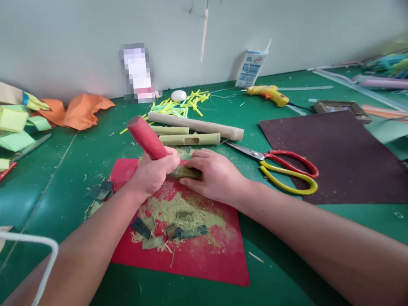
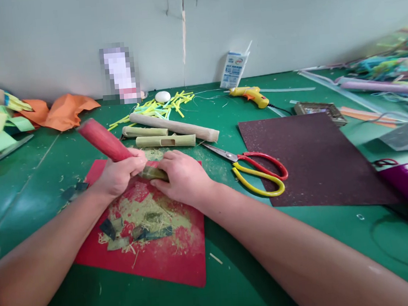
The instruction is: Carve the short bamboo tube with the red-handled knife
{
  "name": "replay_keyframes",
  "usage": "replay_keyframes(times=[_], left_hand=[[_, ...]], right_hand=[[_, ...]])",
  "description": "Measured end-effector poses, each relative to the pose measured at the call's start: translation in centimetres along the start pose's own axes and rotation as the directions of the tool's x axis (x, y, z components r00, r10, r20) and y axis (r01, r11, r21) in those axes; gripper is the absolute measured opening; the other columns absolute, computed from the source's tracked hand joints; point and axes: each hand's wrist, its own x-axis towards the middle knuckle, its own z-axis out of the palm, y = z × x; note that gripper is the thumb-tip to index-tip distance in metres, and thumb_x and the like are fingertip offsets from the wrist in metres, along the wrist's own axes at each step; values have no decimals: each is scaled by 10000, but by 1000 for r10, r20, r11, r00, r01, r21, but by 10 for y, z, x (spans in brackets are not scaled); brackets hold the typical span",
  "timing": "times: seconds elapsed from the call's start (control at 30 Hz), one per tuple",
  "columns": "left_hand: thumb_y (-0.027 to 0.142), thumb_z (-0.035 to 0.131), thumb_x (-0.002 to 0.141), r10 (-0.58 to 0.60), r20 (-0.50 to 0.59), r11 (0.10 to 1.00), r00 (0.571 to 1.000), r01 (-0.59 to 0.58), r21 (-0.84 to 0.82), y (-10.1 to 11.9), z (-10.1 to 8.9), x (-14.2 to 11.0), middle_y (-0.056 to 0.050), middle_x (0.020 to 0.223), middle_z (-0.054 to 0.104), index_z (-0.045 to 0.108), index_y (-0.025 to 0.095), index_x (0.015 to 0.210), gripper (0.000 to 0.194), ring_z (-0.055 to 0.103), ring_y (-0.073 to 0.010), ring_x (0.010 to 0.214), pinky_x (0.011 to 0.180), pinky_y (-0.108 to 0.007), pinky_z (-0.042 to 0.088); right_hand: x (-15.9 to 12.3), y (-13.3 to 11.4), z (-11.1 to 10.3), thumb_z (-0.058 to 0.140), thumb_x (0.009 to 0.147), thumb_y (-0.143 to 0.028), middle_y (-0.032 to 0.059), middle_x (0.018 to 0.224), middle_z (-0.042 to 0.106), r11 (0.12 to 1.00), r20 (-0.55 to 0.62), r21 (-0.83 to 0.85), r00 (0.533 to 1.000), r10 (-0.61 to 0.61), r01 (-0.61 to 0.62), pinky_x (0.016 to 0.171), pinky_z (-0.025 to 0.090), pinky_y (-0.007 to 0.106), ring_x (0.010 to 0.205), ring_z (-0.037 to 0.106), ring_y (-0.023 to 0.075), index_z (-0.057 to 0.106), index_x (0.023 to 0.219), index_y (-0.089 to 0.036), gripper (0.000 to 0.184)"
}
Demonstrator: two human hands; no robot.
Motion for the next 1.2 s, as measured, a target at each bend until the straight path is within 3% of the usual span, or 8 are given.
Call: replay_keyframes(times=[0.07,0.2,0.47,0.67,0.8,0.9,0.97,1.2], left_hand=[[302,489,756,38,-100,999,994,-35,29,-2,1,0,39,533,303,333,205,524,296,295,-106,544,544,-289,263],[323,500,819,125,-41,979,991,-116,169,-1,5,3,32,579,397,410,196,577,287,382,-119,598,601,-293,320],[353,505,817,78,-15,957,997,-71,283,0,5,3,24,579,420,400,203,580,299,407,-134,599,587,-295,331],[354,517,773,23,-69,970,997,-6,244,-1,5,4,31,565,390,387,200,553,298,391,-124,595,583,-291,316],[313,514,710,-25,-28,998,999,27,61,-1,1,1,37,532,309,327,205,512,293,311,-105,549,537,-281,269],[279,484,704,-5,-90,999,996,2,-44,-2,0,0,40,511,284,301,208,498,285,261,-98,526,518,-282,245],[273,492,730,32,-139,999,990,-33,-2,-2,2,1,42,529,314,344,204,523,263,290,-101,539,533,-279,271],[306,505,822,82,-74,983,994,-69,168,-3,4,4,39,579,378,406,199,581,282,368,-116,593,603,-283,340]], right_hand=[[0,0,-1,685,832,-337,60,822,592,1000,1,-20,1000,10,-10,726,386,317,791,506,187,672,821,-151,187],[1,1,0,686,817,-355,68,838,607,999,1,-36,999,34,-34,718,388,321,788,515,189,671,817,-148,208],[2,3,1,678,823,-365,58,813,597,999,-17,-30,1000,12,-13,708,374,323,759,505,180,646,770,-168,207],[1,1,0,709,813,-327,41,806,577,999,-13,23,1000,-26,26,704,368,305,776,496,175,629,774,-177,175],[1,0,0,698,823,-326,38,804,561,999,-2,39,1000,-11,11,708,374,304,788,494,177,638,802,-168,170],[2,1,-1,691,818,-322,39,817,560,999,8,37,1000,14,-14,709,372,306,788,491,175,643,811,-158,172],[3,1,-2,700,804,-320,38,817,558,999,8,29,1000,27,-27,701,365,304,781,485,171,635,793,-155,177],[3,1,-2,712,787,-327,28,800,555,999,3,25,999,34,-34,678,345,299,744,472,160,630,777,-168,179]])
